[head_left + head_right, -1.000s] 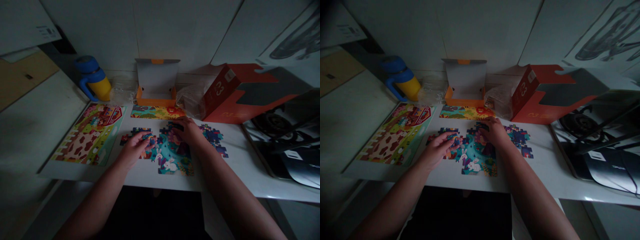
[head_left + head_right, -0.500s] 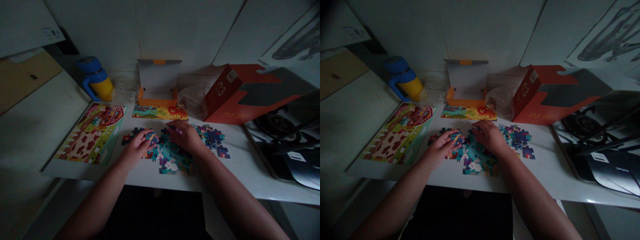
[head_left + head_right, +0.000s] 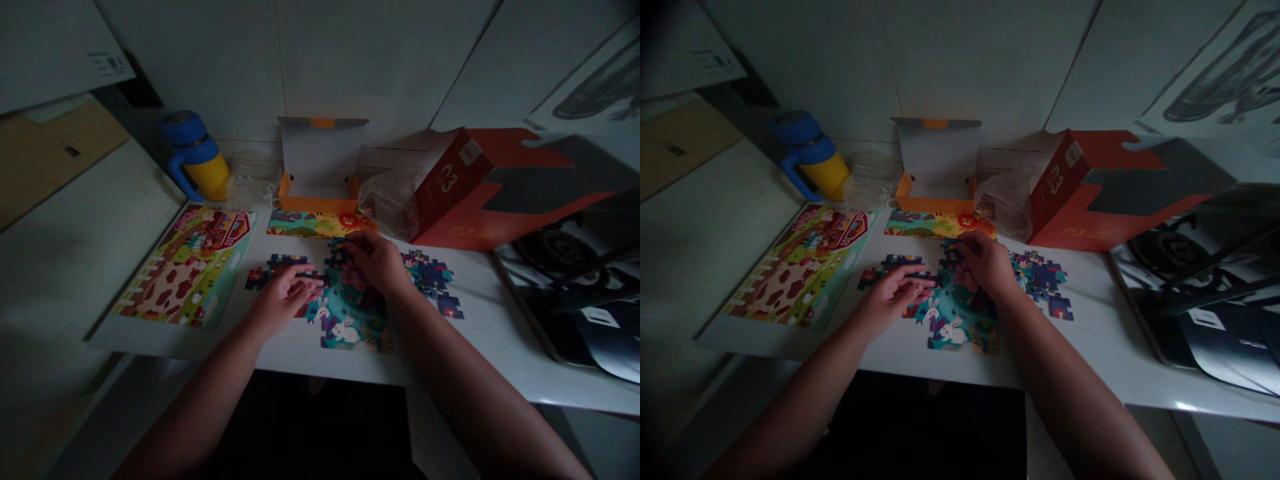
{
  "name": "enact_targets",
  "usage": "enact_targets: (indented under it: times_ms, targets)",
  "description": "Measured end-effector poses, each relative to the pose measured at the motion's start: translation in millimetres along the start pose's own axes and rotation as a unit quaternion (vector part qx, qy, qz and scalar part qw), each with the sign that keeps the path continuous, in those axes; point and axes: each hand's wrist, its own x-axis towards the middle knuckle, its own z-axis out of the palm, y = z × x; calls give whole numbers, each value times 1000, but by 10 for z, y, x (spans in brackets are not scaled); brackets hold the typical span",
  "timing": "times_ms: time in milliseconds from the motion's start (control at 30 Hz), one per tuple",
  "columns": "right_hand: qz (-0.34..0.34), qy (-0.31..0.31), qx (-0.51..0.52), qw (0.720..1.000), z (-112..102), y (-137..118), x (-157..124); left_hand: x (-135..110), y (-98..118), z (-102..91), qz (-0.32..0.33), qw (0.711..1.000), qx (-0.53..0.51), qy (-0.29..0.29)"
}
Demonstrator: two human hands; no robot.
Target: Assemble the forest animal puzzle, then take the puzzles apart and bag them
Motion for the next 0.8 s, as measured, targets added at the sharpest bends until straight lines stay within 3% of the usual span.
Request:
enact_targets:
  times_ms: [233, 500, 800]
  targets:
    - [2, -22, -71, 997, 48, 28, 47, -3, 9, -3, 10, 999, 28, -16]
    - [-98, -10, -139, 985, 147, 70, 64, -8, 19, 5, 12, 999, 33, -16]
    - [-123, -16, -176, 977, 162, 103, 27, -2, 18, 7, 20, 999, 33, -15]
